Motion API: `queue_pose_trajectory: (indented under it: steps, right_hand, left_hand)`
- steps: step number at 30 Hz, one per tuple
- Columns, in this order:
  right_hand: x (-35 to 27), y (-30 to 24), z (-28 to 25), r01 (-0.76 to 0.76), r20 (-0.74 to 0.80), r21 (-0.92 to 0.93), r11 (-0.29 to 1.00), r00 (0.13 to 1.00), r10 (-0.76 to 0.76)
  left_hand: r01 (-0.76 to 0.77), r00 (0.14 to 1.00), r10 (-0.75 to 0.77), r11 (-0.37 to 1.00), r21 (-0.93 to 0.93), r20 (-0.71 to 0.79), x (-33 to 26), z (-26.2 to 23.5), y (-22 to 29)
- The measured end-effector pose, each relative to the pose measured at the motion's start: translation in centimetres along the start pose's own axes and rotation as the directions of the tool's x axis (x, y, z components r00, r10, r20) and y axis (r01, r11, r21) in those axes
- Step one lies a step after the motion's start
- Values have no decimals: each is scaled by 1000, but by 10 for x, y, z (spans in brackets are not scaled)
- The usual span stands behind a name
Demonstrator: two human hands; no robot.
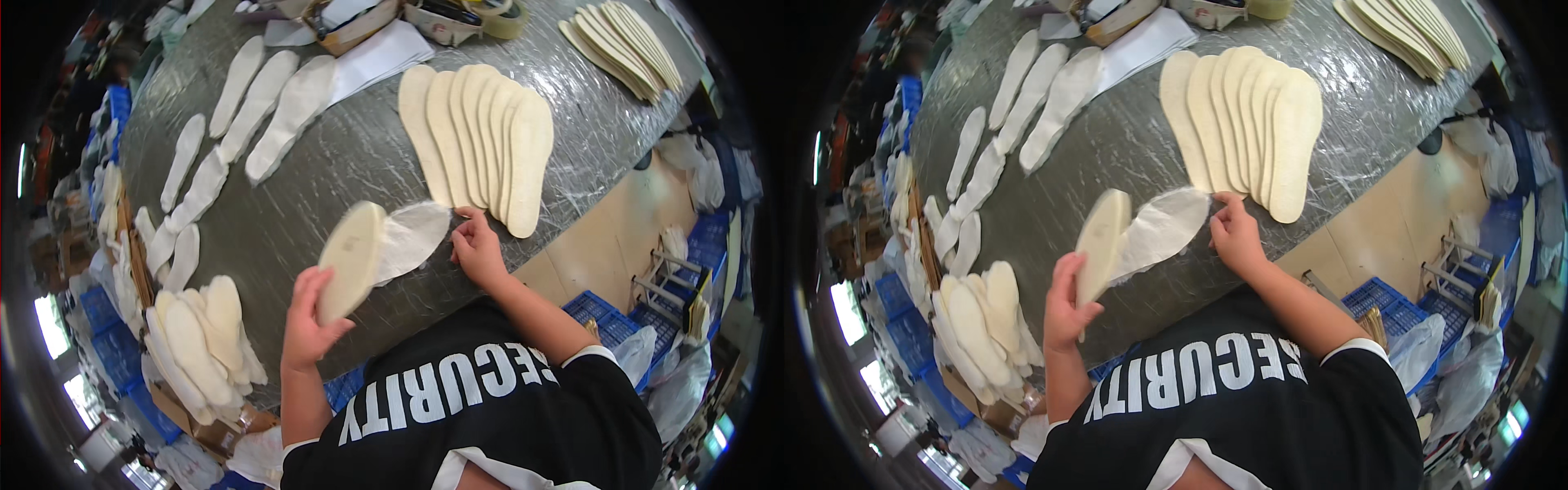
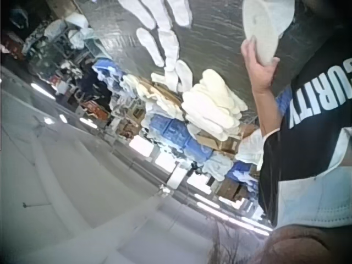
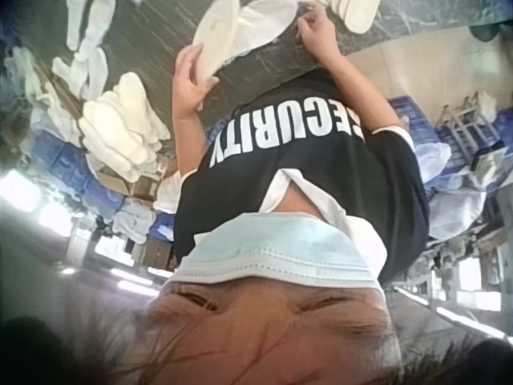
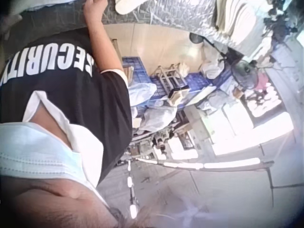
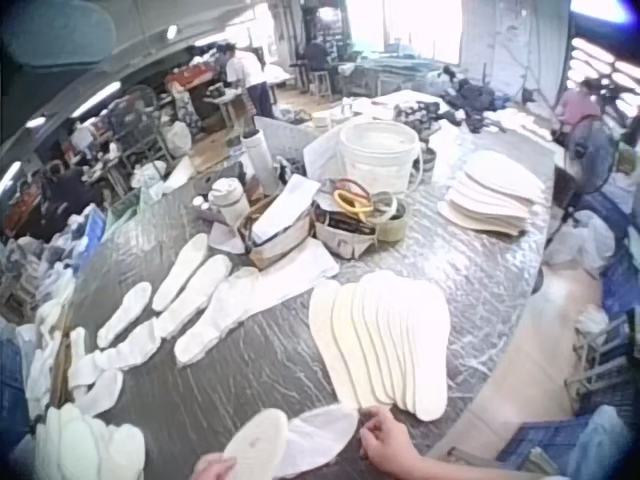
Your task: Assemble shoe insole components by aligning and pressing layers together.
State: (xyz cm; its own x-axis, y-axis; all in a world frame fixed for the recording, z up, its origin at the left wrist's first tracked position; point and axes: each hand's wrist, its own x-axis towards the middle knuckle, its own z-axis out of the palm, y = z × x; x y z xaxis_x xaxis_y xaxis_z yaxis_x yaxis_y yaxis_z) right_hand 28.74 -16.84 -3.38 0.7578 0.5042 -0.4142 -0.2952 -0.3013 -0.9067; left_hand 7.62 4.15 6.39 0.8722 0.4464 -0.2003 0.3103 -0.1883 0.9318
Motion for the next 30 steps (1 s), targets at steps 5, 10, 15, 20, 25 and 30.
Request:
queue_pose_trajectory:
  steps: [5,10,15,20,25,30]
  right_hand:
    - [7,-3,2,-95,103,27,995,990,92]
    - [2,-14,3,-271,246,36,962,935,254]
    - [3,-10,-1,-317,281,111,942,919,277]
    - [5,-14,-1,-353,322,167,921,902,288]
    - [4,-10,1,-351,316,180,919,905,284]
    - [5,-11,2,-343,307,176,923,910,279]
  left_hand:
    - [-116,989,55,869,481,139,23,37,12]
    - [-192,978,110,797,572,176,24,28,0]
    - [-210,963,57,765,608,262,38,25,4]
    - [-254,938,25,729,636,346,57,25,5]
    - [-259,927,19,756,601,375,64,23,-1]
    - [-329,920,99,724,606,380,70,24,-3]
